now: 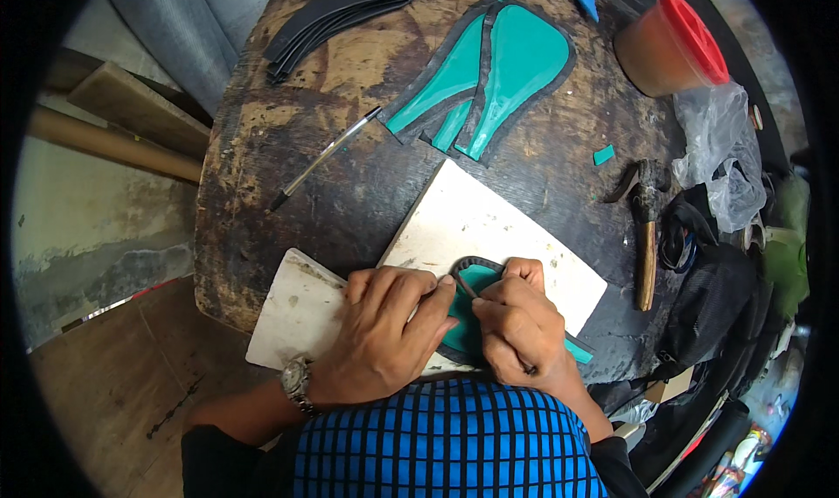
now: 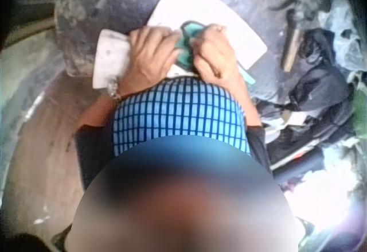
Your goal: The person assembles a shoe insole by attaching a black border to a green insole. They use a hammer to tap the border into place and a pointed tool to press and adjust the edges. The person repeatedly flips the insole to work on different sections of the border.
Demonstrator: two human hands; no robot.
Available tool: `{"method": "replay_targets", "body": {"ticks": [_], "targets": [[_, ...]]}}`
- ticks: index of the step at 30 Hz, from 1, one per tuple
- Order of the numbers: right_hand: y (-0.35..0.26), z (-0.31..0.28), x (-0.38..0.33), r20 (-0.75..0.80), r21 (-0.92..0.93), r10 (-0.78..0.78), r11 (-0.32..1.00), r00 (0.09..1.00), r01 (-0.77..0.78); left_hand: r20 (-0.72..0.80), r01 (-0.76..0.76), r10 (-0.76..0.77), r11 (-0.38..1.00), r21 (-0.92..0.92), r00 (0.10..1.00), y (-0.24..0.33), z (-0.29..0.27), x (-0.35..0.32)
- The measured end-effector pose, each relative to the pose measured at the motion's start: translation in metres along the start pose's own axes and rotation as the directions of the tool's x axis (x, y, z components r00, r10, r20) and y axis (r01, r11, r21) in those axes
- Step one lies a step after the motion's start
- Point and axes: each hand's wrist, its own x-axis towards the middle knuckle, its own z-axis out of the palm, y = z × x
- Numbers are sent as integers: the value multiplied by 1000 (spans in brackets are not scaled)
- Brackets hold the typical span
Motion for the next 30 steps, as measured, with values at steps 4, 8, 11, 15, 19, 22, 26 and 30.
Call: {"method": "replay_targets", "body": {"ticks": [4, 8, 11, 15, 19, 22, 26, 30], "targets": [[-1, 0, 0, 53, -67, -7, 998, 999, 11, 5, 18, -18, 1000, -11, 1000, 1, -2, -1], [-4, -2, 3, 33, -124, 18, 992, 999, -14, 3, 41, -41, 999, -5, 999, 0, -3, 2], [-5, -6, 5, -10, -134, 83, 987, 996, -84, -14, 65, -65, 998, -25, 998, -3, 0, 8], [0, -5, 4, -64, -18, 124, 992, 990, -125, -38, 4, -5, 1000, -13, 999, -4, 2, 10], [4, -3, 2, -77, -12, 66, 998, 995, -67, -40, -13, 13, 1000, 3, 999, -4, 3, 10], [4, -4, 2, -32, -13, 51, 999, 998, -52, -22, -20, 20, 999, 25, 1000, -4, 3, 9], [4, -4, 2, -13, -73, 27, 997, 1000, -28, -7, 3, -3, 999, -52, 1000, -3, -2, 5], [4, -4, 2, -14, -36, 49, 998, 999, -49, -10, -10, 10, 1000, -21, 1000, -3, -3, 1]]}}
